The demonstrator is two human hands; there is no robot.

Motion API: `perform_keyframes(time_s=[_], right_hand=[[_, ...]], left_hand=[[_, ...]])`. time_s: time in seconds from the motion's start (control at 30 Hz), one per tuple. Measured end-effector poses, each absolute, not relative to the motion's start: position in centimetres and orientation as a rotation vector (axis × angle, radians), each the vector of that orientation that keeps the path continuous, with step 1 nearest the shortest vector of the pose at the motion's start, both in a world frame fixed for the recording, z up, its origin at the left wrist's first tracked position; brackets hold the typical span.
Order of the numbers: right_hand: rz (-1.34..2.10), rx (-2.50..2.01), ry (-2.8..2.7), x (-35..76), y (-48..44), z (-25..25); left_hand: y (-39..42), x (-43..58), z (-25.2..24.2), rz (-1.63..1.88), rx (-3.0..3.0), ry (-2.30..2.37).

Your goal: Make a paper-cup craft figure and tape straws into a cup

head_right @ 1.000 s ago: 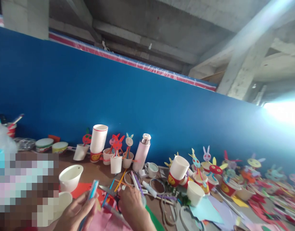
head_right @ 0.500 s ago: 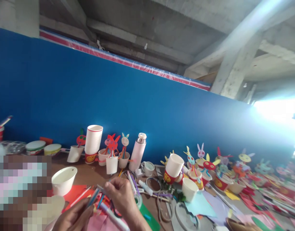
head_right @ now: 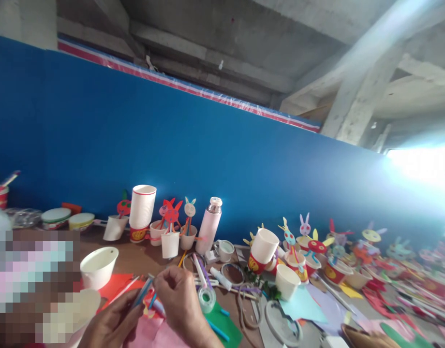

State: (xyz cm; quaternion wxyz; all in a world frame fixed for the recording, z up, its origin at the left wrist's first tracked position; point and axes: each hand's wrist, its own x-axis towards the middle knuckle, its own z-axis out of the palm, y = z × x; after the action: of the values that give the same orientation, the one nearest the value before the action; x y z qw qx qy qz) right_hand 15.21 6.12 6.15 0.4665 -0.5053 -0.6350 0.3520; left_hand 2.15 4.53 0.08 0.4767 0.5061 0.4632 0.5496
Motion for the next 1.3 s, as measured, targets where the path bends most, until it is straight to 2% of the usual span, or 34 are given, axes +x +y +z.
perform_keyframes(time_s=[0.17, 0.47, 0.63, 0.8, 1.0, 1.13, 1.3], right_hand=[[0.798, -1.154, -1.527, 14.6, 5.6, 5.4], [1.377, -0.644, -1.261, 14.8, 6.5, 3.6], [1.477, -0.674, -1.198, 15.1, 6.9, 3.3], [1.338, -0.794, -1.421, 16.4, 7.3, 3.8], [0.889, -1.086, -1.791, 17.6, 7.0, 5.2], [0.881, -1.14, -1.826, 17.7, 6.8, 5.8], [0.883, -1.14, -1.86, 17.9, 7.0, 5.8]], left_hand=[[5.3, 1.7, 0.0, 1.245, 1.195, 0.914], [5.0, 1.3, 1.5, 0.912, 0.703, 0.38], [4.4, 0.6, 2.7, 0.817, 0.574, 0.295], [4.4, 0.2, 2.9, 0.801, 0.622, 0.392], [4.7, 1.0, 2.1, 0.9, 0.852, 0.545], [4.9, 1.4, 1.8, 0.97, 0.872, 0.674], [5.6, 1.2, 1.5, 0.881, 0.801, 0.66]])
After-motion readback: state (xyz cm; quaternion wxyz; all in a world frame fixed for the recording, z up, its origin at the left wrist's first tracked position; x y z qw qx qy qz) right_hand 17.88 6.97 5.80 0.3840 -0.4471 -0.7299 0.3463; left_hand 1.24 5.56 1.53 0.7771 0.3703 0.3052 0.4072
